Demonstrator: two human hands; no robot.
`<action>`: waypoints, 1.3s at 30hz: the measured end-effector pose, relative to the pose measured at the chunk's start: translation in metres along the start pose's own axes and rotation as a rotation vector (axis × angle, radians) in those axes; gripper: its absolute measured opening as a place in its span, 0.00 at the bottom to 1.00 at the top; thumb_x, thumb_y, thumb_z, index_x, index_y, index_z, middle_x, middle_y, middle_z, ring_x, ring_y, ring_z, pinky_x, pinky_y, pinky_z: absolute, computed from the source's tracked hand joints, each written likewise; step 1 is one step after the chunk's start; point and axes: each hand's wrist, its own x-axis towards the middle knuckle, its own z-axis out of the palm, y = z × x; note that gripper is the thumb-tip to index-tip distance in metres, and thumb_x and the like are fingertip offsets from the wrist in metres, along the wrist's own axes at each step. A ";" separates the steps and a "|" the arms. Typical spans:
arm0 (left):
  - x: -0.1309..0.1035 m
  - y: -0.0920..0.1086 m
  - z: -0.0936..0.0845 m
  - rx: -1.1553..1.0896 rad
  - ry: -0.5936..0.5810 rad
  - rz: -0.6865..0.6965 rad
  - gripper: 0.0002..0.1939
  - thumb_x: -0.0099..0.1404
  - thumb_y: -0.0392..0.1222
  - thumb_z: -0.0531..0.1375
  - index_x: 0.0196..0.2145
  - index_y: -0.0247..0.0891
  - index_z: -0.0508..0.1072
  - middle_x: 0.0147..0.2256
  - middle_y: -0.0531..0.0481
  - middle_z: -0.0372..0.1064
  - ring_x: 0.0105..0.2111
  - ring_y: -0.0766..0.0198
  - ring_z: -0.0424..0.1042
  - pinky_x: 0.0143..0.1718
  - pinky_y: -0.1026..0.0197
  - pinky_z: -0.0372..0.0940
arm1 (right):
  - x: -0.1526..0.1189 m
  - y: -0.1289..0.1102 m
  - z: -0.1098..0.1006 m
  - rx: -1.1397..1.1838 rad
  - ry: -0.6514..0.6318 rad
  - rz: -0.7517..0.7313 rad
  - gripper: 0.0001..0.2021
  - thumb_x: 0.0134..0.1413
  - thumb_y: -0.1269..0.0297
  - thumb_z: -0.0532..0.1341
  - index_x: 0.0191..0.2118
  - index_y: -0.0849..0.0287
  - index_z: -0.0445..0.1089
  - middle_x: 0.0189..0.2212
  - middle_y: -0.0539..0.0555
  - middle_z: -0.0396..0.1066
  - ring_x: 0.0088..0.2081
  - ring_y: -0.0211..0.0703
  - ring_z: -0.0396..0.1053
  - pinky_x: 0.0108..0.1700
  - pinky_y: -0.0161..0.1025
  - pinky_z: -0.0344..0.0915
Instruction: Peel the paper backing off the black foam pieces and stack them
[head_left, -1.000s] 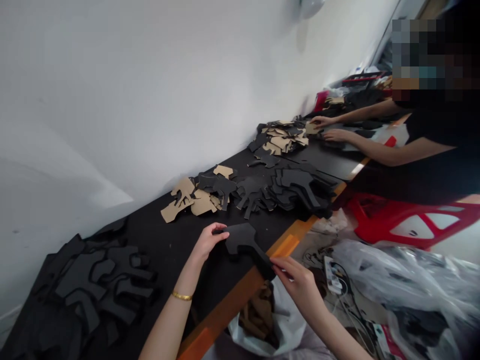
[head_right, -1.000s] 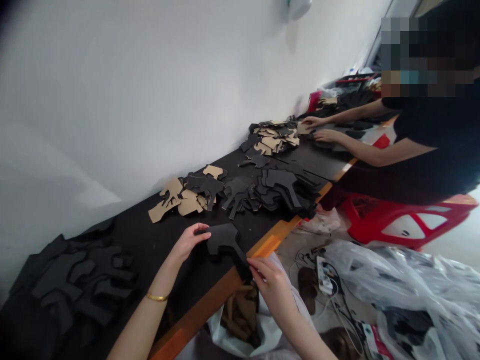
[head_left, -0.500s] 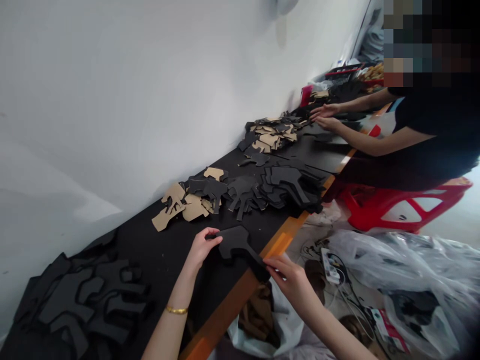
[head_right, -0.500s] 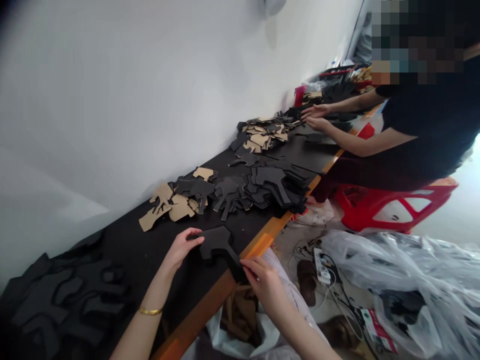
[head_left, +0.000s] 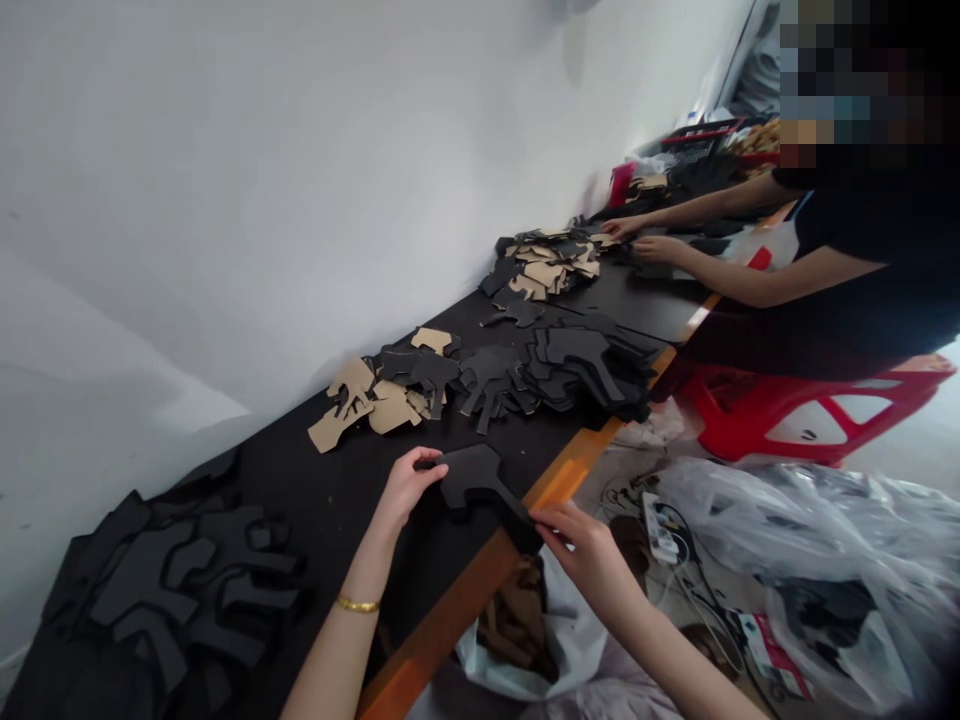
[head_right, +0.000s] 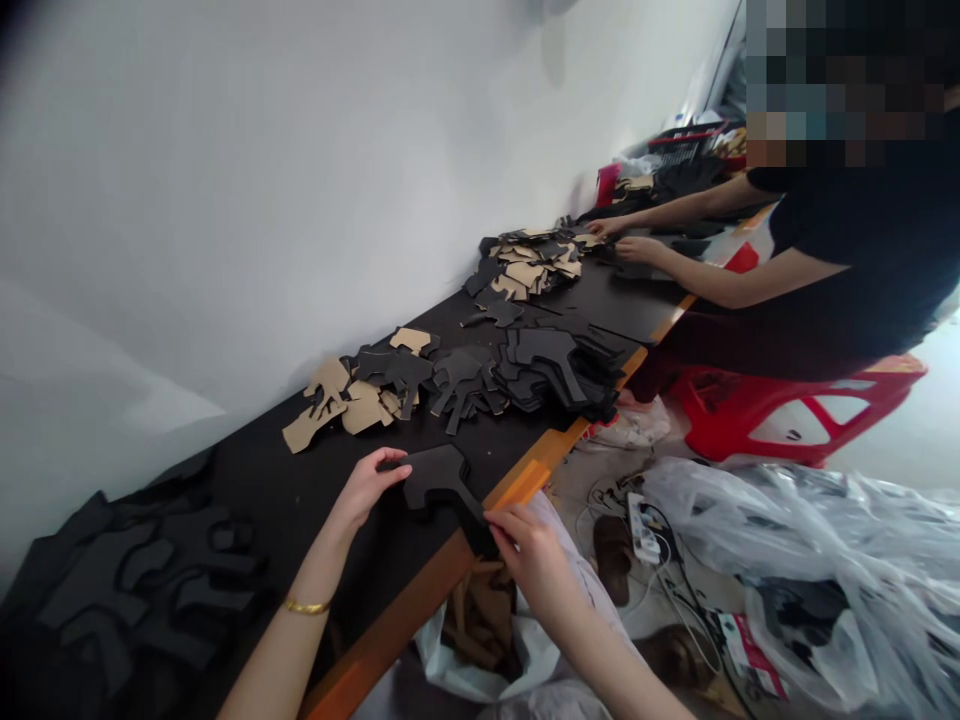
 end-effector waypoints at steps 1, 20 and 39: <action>0.000 0.000 0.000 0.001 -0.001 0.000 0.16 0.48 0.44 0.66 0.35 0.35 0.75 0.36 0.47 0.73 0.34 0.60 0.71 0.38 0.60 0.64 | 0.000 0.000 -0.001 -0.005 -0.017 0.004 0.11 0.59 0.69 0.54 0.37 0.56 0.75 0.31 0.54 0.75 0.33 0.43 0.74 0.35 0.37 0.71; -0.002 0.003 0.001 0.000 0.004 -0.003 0.16 0.46 0.44 0.66 0.34 0.36 0.75 0.34 0.48 0.72 0.33 0.60 0.71 0.38 0.60 0.64 | 0.005 0.002 -0.021 -0.232 -0.357 -0.138 0.21 0.54 0.80 0.49 0.42 0.54 0.75 0.37 0.55 0.74 0.36 0.43 0.73 0.38 0.35 0.70; -0.006 0.006 -0.005 0.206 -0.043 0.112 0.12 0.59 0.37 0.55 0.39 0.34 0.74 0.44 0.42 0.72 0.34 0.64 0.75 0.40 0.62 0.68 | 0.074 0.002 0.083 -0.513 -0.340 -0.389 0.27 0.61 0.57 0.57 0.63 0.60 0.55 0.64 0.60 0.52 0.64 0.54 0.49 0.62 0.55 0.52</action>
